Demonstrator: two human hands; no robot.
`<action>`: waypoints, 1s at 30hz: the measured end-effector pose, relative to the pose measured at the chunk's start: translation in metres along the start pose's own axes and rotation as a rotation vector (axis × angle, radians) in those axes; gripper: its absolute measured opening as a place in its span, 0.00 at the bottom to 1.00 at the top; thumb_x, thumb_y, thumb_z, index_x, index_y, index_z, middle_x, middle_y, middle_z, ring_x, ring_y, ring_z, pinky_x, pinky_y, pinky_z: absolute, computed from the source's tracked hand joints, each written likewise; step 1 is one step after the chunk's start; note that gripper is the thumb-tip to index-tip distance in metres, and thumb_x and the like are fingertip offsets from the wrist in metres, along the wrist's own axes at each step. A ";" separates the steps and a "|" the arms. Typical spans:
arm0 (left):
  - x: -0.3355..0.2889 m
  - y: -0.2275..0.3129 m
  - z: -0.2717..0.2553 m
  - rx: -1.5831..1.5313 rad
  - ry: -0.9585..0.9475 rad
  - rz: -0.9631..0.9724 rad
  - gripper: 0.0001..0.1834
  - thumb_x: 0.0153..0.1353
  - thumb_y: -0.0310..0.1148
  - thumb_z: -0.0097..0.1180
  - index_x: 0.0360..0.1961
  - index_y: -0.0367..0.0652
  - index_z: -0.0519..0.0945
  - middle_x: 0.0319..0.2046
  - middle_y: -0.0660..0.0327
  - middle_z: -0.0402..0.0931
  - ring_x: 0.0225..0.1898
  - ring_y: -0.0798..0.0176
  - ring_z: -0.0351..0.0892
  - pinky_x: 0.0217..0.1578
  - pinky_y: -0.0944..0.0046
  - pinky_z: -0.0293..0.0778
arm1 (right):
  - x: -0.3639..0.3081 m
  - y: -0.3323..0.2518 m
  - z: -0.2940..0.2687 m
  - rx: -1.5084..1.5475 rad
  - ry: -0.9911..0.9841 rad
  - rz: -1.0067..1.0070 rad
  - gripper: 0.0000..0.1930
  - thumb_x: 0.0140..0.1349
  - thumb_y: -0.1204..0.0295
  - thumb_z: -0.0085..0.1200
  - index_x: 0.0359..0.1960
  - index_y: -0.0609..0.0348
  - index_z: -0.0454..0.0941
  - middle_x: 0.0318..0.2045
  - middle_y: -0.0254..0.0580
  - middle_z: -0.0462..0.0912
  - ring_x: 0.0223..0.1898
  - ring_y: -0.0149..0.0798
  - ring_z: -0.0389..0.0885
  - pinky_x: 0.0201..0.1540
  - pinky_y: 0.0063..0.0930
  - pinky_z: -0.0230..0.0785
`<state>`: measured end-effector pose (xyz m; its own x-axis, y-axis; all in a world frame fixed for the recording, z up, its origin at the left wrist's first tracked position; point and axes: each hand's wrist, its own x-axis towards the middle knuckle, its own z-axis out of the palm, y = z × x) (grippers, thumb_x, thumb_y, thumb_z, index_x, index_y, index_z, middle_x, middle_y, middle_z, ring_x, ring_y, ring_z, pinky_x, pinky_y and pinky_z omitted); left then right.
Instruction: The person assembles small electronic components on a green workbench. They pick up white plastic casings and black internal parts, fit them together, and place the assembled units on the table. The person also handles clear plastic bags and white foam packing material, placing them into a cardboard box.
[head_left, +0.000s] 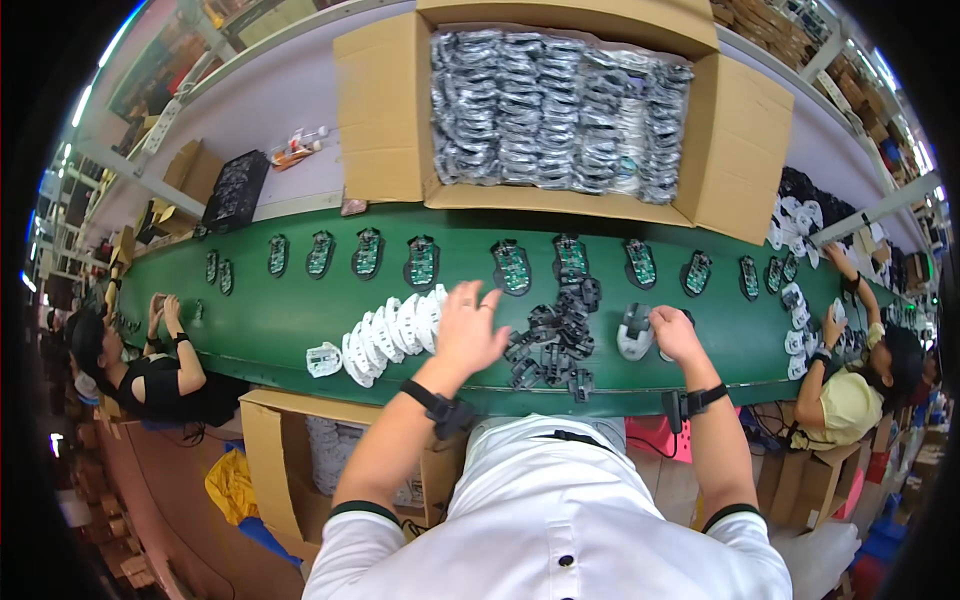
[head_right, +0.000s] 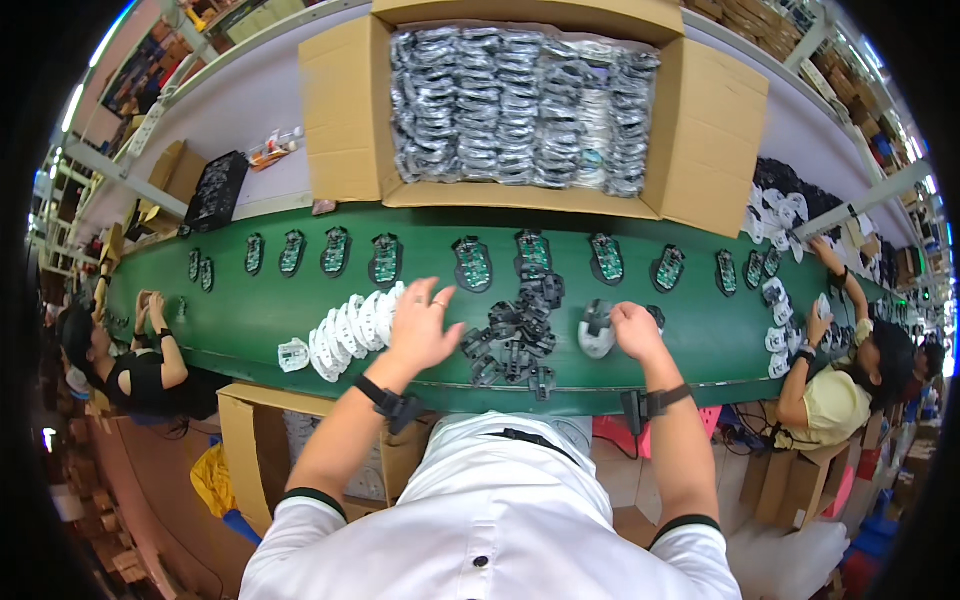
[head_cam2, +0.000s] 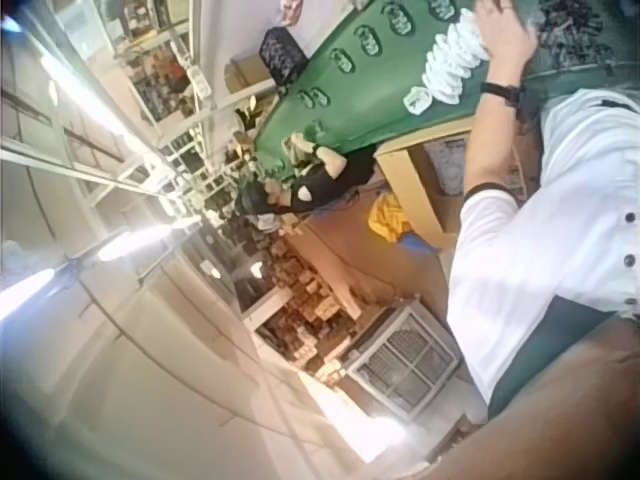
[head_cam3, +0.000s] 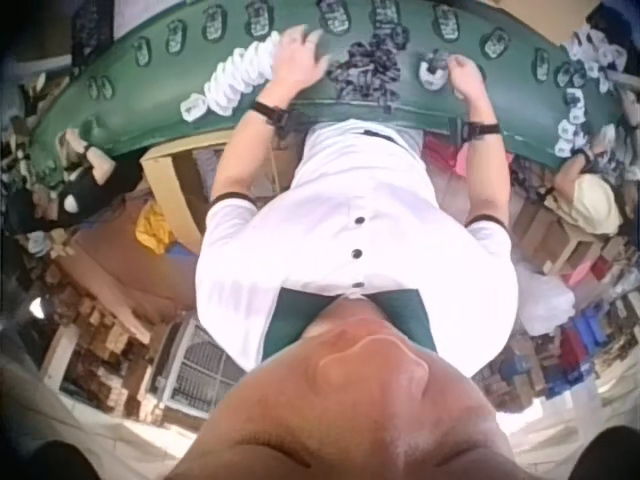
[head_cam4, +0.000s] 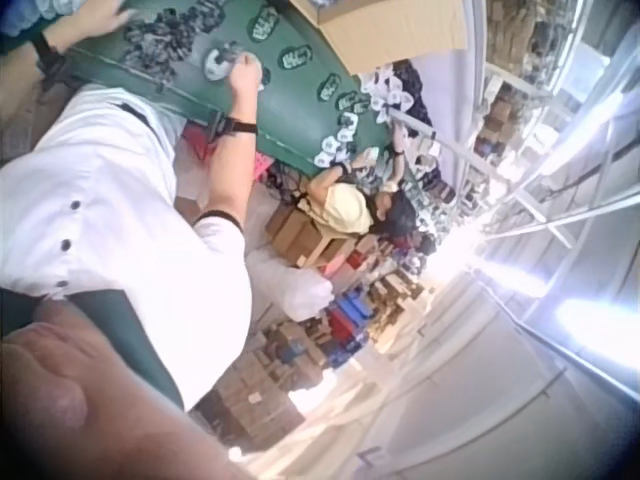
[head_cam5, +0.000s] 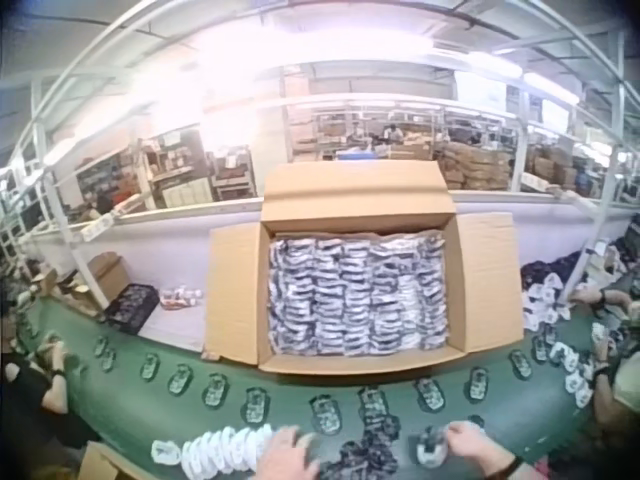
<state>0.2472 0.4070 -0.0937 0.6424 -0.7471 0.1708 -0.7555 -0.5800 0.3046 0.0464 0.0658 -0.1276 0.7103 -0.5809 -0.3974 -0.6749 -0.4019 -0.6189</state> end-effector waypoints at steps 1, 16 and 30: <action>-0.005 -0.012 -0.001 0.154 -0.057 0.015 0.31 0.54 0.41 0.66 0.58 0.38 0.77 0.57 0.45 0.75 0.66 0.41 0.65 0.67 0.41 0.57 | -0.008 -0.003 0.011 -0.350 0.359 -0.202 0.16 0.62 0.64 0.58 0.45 0.62 0.79 0.41 0.57 0.82 0.45 0.58 0.81 0.51 0.46 0.74; -0.013 -0.029 0.025 -0.387 0.026 -0.162 0.20 0.59 0.34 0.62 0.50 0.38 0.75 0.37 0.47 0.81 0.36 0.41 0.82 0.37 0.49 0.78 | -0.094 -0.014 0.085 -0.291 0.041 -0.503 0.18 0.47 0.70 0.62 0.43 0.58 0.82 0.52 0.54 0.74 0.51 0.54 0.75 0.50 0.44 0.75; -0.028 -0.043 0.010 0.103 -0.185 -0.233 0.36 0.54 0.42 0.68 0.61 0.36 0.72 0.42 0.50 0.81 0.43 0.47 0.82 0.41 0.49 0.76 | -0.079 -0.026 0.106 -0.543 0.099 -0.484 0.34 0.55 0.66 0.65 0.66 0.55 0.69 0.64 0.57 0.67 0.56 0.59 0.70 0.59 0.45 0.71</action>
<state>0.2602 0.4501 -0.1208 0.7725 -0.6313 -0.0683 -0.6061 -0.7652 0.2172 0.0290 0.1969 -0.1525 0.9501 -0.3002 -0.0854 -0.3120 -0.9090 -0.2762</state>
